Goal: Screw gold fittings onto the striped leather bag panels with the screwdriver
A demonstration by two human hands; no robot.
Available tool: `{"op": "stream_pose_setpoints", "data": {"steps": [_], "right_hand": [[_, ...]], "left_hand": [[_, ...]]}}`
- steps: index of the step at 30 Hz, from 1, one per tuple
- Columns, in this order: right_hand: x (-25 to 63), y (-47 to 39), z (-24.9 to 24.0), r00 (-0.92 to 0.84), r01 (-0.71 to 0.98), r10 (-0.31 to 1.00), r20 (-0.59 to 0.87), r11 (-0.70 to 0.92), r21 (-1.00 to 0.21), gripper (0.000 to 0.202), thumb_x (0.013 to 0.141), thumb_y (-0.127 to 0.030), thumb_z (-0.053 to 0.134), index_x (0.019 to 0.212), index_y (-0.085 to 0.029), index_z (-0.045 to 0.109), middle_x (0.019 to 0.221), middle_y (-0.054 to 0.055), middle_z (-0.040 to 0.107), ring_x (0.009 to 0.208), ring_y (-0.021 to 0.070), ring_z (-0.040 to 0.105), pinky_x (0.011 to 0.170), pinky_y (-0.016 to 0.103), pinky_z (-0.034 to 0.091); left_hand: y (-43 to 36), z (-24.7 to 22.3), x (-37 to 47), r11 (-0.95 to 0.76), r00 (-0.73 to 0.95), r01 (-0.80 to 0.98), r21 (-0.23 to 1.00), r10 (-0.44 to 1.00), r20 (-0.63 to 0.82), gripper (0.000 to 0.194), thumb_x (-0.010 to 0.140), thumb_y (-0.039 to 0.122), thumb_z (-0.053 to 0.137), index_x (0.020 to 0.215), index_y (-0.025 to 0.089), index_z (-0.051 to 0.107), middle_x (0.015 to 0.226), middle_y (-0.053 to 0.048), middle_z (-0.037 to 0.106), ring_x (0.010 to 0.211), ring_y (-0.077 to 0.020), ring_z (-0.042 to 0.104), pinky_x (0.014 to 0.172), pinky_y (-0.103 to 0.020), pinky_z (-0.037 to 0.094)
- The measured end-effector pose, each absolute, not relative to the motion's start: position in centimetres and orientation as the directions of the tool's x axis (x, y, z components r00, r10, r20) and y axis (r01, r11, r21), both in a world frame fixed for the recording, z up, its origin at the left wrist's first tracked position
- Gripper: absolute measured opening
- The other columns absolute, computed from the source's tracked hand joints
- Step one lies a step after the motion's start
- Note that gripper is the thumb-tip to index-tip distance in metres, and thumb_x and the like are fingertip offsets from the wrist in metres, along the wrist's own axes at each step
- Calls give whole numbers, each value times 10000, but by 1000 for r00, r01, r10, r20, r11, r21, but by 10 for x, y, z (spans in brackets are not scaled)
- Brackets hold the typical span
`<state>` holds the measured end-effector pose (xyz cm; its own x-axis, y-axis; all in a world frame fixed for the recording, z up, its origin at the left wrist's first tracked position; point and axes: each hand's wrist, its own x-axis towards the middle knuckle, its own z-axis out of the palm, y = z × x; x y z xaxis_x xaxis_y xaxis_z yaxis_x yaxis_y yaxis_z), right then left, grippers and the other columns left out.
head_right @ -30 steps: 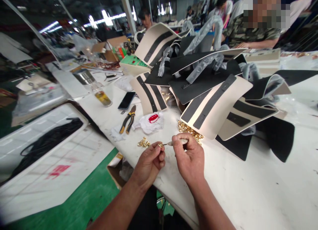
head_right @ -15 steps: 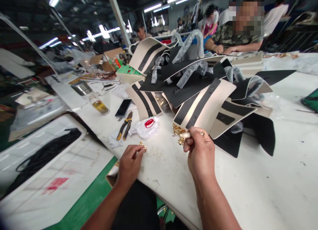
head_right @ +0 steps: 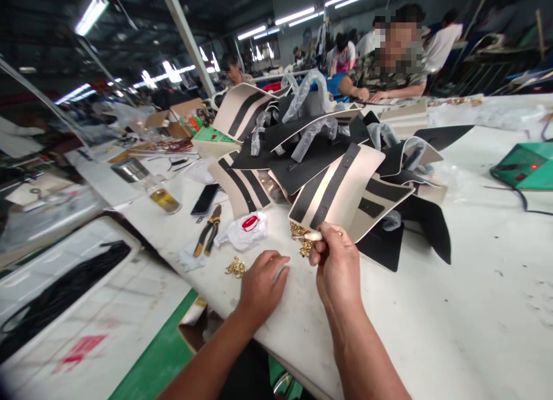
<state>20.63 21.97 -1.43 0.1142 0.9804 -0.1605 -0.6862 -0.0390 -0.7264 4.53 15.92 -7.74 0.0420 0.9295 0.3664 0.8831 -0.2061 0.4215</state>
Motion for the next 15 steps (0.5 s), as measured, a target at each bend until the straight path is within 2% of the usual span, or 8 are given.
{"op": "stream_pose_setpoints", "data": {"steps": [3,6,12,15], "right_hand": [[207,221,-14,113,-691,979,-170,-45,-721,281,775,-370,875,800,-197,655,560,-75,482,432,83,432,404,202,339],[206,222,-14,111,-704,977,-182,-52,-708,291,764,-368,889,798,-194,658,552,-76,482,423,82,429,402,203,339],[205,221,-15,92,-709,980,-179,-62,-703,288,791,-361,885,792,-188,655,568,-72,492,435,74,448,417,192,348],[204,221,-16,83,-702,980,-180,-71,-708,288,790,-370,887,804,-194,659,566,-73,492,432,79,446,413,197,354]], "left_hand": [[183,-72,64,-170,79,904,393,969,236,275,1004,222,633,1262,282,707,1224,-49,713,1129,-259,675,900,-375,587],[198,-69,71,-133,77,927,350,983,168,257,1007,237,630,1242,287,721,1182,-45,714,1123,-274,663,849,-383,583],[207,-69,76,-97,43,937,336,985,165,184,1019,320,651,1167,299,758,1126,-51,719,1076,-283,676,764,-371,551],[209,-74,77,-103,34,935,338,978,204,140,1009,302,666,1109,283,763,1101,-57,734,1047,-290,680,734,-368,535]]}}
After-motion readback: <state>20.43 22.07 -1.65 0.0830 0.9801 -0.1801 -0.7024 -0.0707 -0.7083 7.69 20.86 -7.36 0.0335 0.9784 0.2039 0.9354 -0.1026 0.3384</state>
